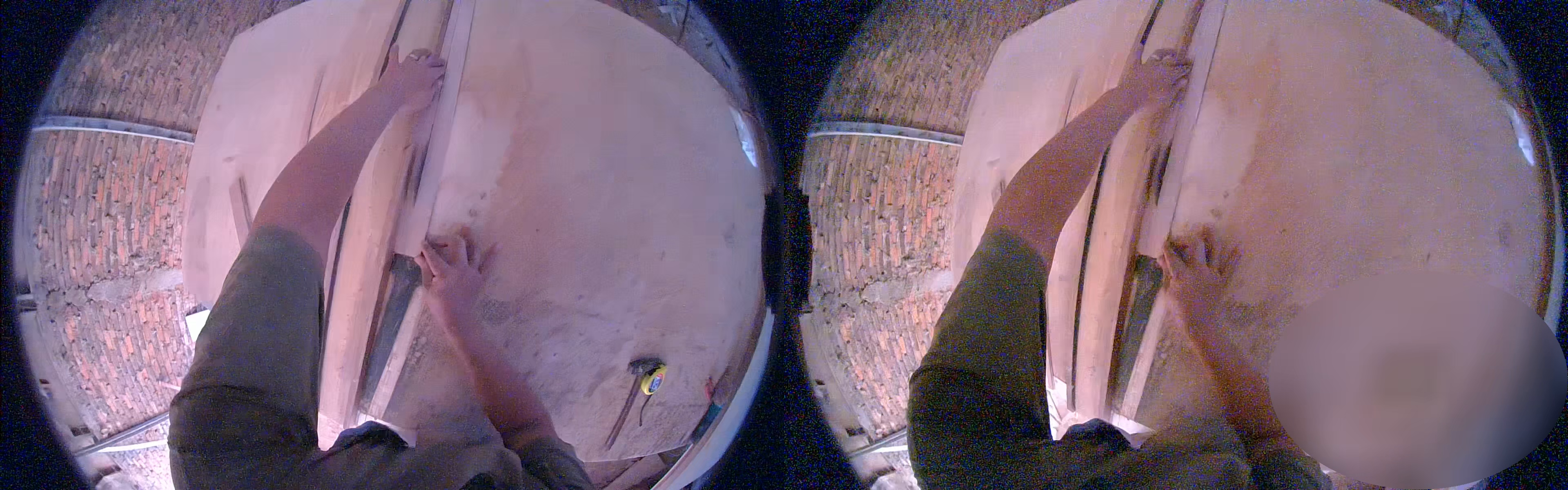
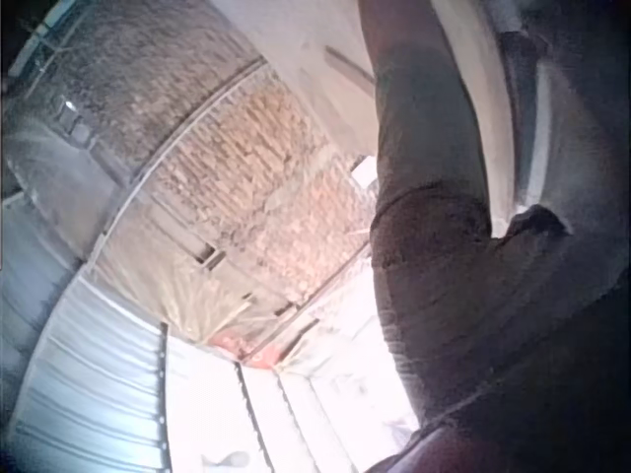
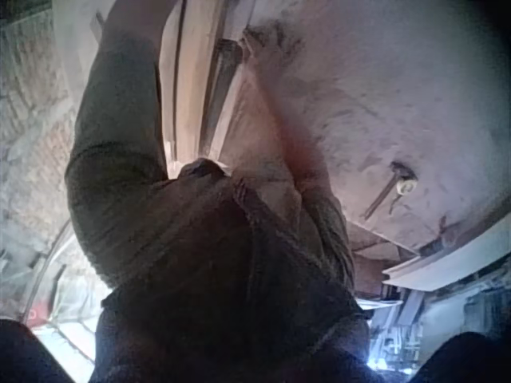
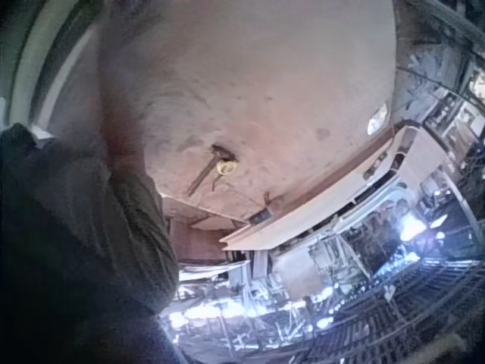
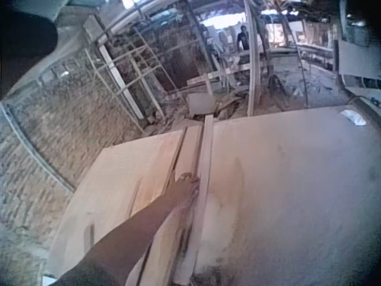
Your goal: The person cuts several thin strips of wood using a table saw, then moves across the workshop and handles more wood pieces.
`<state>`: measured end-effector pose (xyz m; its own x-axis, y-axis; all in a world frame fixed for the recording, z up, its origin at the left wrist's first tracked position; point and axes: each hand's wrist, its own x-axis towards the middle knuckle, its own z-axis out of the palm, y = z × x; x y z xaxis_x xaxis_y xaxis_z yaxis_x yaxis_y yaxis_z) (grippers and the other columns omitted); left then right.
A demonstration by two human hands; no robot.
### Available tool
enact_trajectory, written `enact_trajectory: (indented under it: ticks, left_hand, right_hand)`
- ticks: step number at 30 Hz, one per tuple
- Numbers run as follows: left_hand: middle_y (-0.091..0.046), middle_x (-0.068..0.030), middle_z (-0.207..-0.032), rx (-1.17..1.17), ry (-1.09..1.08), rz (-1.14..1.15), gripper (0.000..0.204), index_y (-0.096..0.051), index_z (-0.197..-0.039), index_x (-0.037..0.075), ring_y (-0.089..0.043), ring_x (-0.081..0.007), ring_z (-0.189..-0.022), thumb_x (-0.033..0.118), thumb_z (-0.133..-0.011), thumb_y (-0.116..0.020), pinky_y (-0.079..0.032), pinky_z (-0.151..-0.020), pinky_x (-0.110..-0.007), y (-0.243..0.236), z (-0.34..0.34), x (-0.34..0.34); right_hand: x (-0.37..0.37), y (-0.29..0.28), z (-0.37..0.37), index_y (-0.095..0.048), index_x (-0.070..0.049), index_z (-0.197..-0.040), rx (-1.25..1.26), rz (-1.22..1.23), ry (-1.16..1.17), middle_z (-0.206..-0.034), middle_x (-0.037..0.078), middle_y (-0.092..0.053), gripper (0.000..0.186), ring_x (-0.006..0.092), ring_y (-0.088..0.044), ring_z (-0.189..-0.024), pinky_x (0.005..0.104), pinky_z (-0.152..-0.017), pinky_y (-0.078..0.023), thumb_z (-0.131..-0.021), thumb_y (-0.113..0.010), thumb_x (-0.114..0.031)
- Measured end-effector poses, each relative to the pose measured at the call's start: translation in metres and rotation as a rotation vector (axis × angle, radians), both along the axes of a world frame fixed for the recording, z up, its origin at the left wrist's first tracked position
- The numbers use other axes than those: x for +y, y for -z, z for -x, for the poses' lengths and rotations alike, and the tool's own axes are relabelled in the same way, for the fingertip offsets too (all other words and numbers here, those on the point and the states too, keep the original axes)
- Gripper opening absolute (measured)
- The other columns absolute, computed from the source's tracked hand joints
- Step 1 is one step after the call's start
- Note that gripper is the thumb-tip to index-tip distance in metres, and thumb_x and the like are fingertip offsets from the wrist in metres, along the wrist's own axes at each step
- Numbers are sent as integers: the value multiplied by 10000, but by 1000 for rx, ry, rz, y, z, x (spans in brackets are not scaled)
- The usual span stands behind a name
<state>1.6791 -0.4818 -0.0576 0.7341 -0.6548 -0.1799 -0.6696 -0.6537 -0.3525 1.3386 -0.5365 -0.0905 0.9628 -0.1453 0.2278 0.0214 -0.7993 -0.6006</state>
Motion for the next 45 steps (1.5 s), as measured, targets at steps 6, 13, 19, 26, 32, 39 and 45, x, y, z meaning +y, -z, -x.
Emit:
enact_trajectory:
  ticks: [6, 13, 19, 26, 32, 39, 45]
  left_hand:
    - [-450, 83, -1398, -84, 5, 112, 413, -554, -1272, 243, -346, -208, -1339, 394, -955, -337, -114, -1061, -667, 12, -7, 15]
    - [-432, -1, -1406, 43, -16, 59, 435, -471, -1336, 147, -312, -229, -1356, 320, -959, -341, -109, -1064, -689, -1, -1, 2]
    - [-433, -41, -1403, 59, 18, 23, 440, -478, -1326, 133, -314, -236, -1355, 326, -960, -328, -123, -1054, -697, 2, -7, 5]
    - [-437, -8, -1404, 44, -33, 15, 444, -474, -1332, 127, -305, -256, -1360, 331, -971, -315, -121, -1045, -718, 0, -9, 0]
    - [-419, 3, -1421, 23, 59, -51, 460, -470, -1342, 130, -295, -260, -1366, 358, -969, -327, -90, -1037, -742, 7, -15, -12]
    - [-378, 6, -1451, -17, 190, -237, 468, -467, -1353, 131, -239, -269, -1392, 333, -967, -296, -48, -1032, -757, 38, -46, 3]
    - [-289, 27, -1506, 17, 126, -305, 488, -412, -1395, 152, -182, -274, -1413, 325, -958, -282, -24, -1040, -750, 35, -51, -4]
  right_hand:
    - [0, 3, -11, -706, -271, -933, 28, -13, 35, -1058, 18, -566, 184, 326, -429, -1237, 700, -1040, -140, -755, -712, -314]
    - [-6, 1, -28, -715, -263, -921, 50, 62, 80, -1033, 7, -577, 159, 303, -433, -1235, 691, -1043, -150, -771, -699, -316]
    - [-9, -1, -38, -715, -247, -932, 30, 67, 78, -1031, 1, -574, 166, 293, -428, -1237, 686, -1040, -139, -786, -683, -318]
    - [-12, -2, -47, -715, -238, -959, 24, 22, 73, -1023, -1, -566, 185, 294, -419, -1247, 685, -1035, -138, -774, -695, -245]
    - [-17, 1, -53, -708, -242, -975, 44, 30, 91, -1037, -6, -561, 209, 290, -418, -1245, 691, -1033, -137, -766, -699, -232]
    - [-15, -2, -57, -701, -236, -958, 39, 46, 71, -1046, -13, -562, 198, 286, -415, -1252, 692, -1031, -138, -761, -692, -231]
    - [-14, 3, -65, -701, -236, -953, 53, 65, 92, -1033, -10, -573, 195, 269, -419, -1254, 690, -1034, -123, -759, -689, -217]
